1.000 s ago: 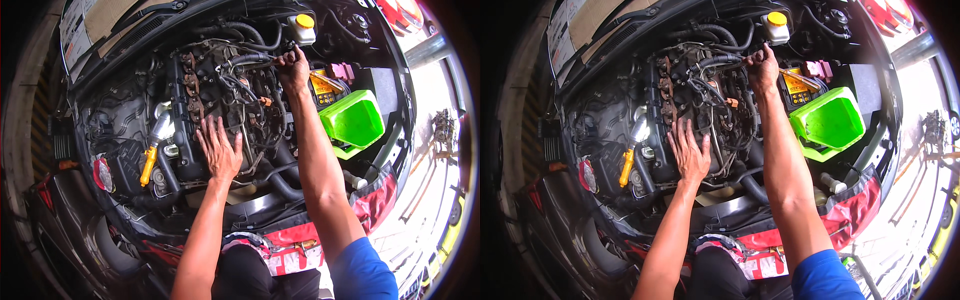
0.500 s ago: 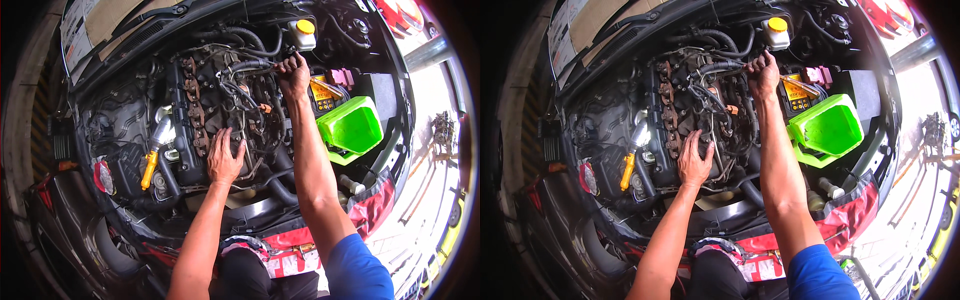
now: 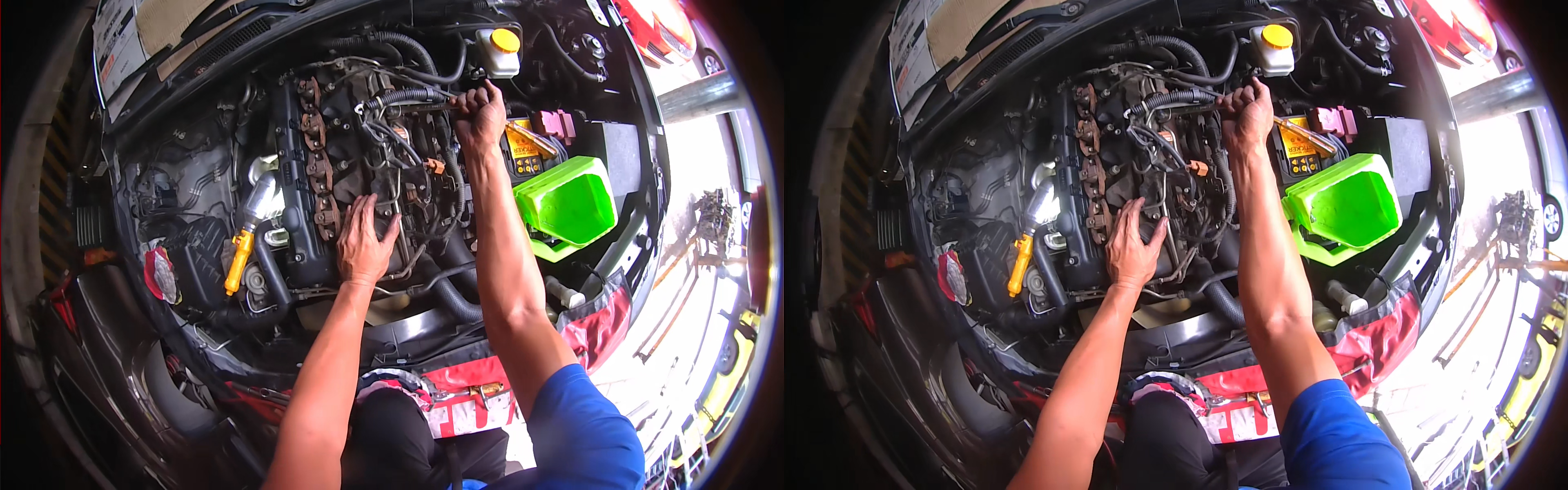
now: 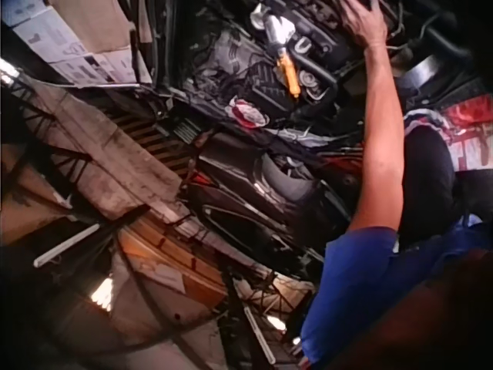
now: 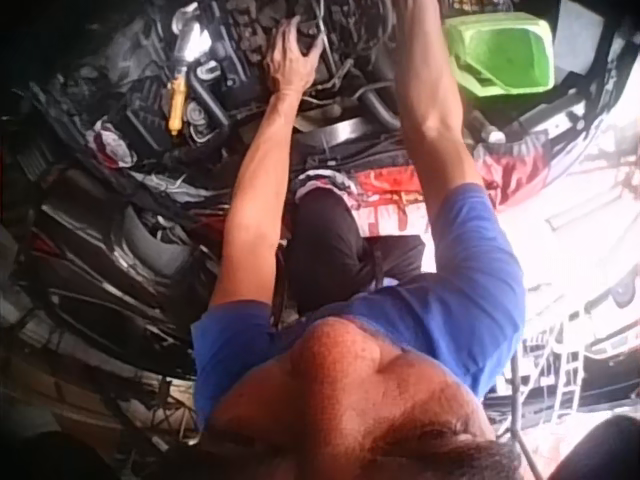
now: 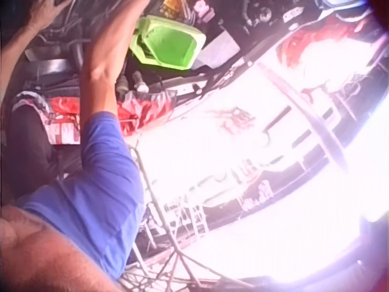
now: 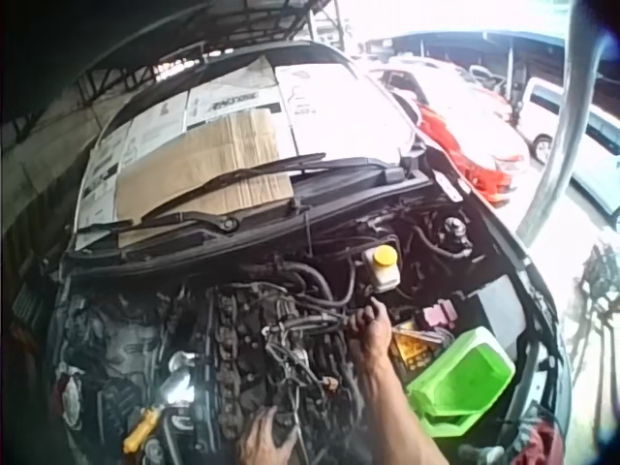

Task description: The person works on a car engine by loosening bolts with a socket tool, unfastening pipe fittings using a wrench, and disconnecting engine components by hand.

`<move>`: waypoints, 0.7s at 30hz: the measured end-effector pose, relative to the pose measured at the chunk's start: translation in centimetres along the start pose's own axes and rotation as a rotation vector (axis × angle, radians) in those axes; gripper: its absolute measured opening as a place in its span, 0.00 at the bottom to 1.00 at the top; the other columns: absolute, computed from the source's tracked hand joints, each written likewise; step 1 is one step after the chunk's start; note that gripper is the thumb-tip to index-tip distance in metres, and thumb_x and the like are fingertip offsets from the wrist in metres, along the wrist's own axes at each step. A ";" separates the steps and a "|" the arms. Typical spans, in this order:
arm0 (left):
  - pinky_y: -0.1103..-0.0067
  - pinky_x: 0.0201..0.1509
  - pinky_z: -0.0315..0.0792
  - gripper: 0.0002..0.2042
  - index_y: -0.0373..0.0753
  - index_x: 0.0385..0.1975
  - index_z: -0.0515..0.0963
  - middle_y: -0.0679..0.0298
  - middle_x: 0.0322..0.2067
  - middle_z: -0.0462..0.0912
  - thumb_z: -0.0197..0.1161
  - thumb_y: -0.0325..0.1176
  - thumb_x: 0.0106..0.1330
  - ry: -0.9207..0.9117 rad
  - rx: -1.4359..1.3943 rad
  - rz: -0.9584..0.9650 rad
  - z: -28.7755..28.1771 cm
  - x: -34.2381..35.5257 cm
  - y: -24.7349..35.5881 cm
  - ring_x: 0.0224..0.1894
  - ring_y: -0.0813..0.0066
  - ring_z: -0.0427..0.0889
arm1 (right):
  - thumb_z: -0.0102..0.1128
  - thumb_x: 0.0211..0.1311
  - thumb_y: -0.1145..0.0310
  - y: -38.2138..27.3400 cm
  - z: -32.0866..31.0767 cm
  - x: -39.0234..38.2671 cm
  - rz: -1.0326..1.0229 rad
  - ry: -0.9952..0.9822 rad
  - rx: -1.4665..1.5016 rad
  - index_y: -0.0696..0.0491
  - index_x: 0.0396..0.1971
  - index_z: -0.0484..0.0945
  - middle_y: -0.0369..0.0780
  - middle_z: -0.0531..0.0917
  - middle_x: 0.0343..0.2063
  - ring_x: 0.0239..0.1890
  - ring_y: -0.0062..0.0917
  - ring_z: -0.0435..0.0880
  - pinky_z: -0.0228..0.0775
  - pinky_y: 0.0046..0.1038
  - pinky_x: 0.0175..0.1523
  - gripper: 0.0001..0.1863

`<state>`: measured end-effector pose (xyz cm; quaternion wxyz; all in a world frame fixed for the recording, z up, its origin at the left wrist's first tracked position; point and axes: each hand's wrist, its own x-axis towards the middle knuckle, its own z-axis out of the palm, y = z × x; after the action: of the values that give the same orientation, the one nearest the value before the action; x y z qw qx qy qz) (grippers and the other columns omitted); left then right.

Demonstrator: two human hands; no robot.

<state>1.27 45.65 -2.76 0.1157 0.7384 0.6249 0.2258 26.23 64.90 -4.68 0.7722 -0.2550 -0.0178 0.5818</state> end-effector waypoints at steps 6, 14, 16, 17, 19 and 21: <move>0.60 0.70 0.74 0.30 0.35 0.64 0.76 0.46 0.62 0.81 0.72 0.50 0.70 -0.019 -0.058 -0.026 0.3 0.2 0.7 0.66 0.46 0.79 | 0.47 0.80 0.60 -0.6 0.4 0.1 -0.093 -0.005 -0.032 0.44 0.15 0.56 0.32 0.53 0.13 0.18 0.26 0.55 0.63 0.37 0.38 0.26; 0.59 0.71 0.73 0.31 0.37 0.65 0.75 0.46 0.63 0.81 0.72 0.52 0.70 -0.025 -0.073 0.003 0.4 0.0 0.6 0.68 0.45 0.78 | 0.46 0.80 0.60 0.8 0.7 -3.5 -0.230 0.117 -0.014 0.44 0.15 0.55 0.31 0.53 0.13 0.18 0.23 0.53 0.66 0.35 0.39 0.27; 0.59 0.71 0.73 0.31 0.37 0.65 0.75 0.46 0.63 0.81 0.72 0.52 0.70 -0.001 -0.057 0.008 0.4 -0.2 0.0 0.68 0.45 0.78 | 0.46 0.80 0.60 1.3 0.6 -3.8 -0.187 0.106 0.011 0.45 0.16 0.55 0.31 0.54 0.14 0.19 0.23 0.55 0.66 0.35 0.39 0.26; 0.59 0.72 0.73 0.32 0.36 0.65 0.75 0.46 0.64 0.80 0.72 0.52 0.70 0.006 -0.046 0.011 0.2 -0.2 0.1 0.68 0.45 0.78 | 0.46 0.81 0.60 1.2 0.5 -3.9 -0.169 0.097 0.035 0.45 0.16 0.56 0.32 0.55 0.14 0.19 0.24 0.55 0.67 0.36 0.39 0.26; 0.59 0.73 0.72 0.33 0.35 0.65 0.75 0.46 0.64 0.80 0.72 0.52 0.69 -0.012 -0.024 -0.006 0.3 -0.3 0.5 0.68 0.46 0.78 | 0.45 0.82 0.59 0.8 0.0 -3.8 -0.187 0.073 0.016 0.46 0.17 0.56 0.32 0.56 0.15 0.20 0.25 0.57 0.68 0.36 0.40 0.26; 0.59 0.73 0.72 0.34 0.35 0.66 0.74 0.46 0.64 0.80 0.72 0.53 0.69 0.000 -0.037 -0.001 0.3 -0.3 0.4 0.68 0.47 0.78 | 0.45 0.82 0.59 0.7 0.4 -3.9 -0.190 0.056 -0.011 0.46 0.17 0.56 0.33 0.56 0.15 0.21 0.25 0.57 0.68 0.36 0.42 0.26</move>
<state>1.74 45.31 -2.89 0.1294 0.7357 0.6211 0.2371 24.25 61.61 -3.55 0.8225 -0.2728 -0.0234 0.4985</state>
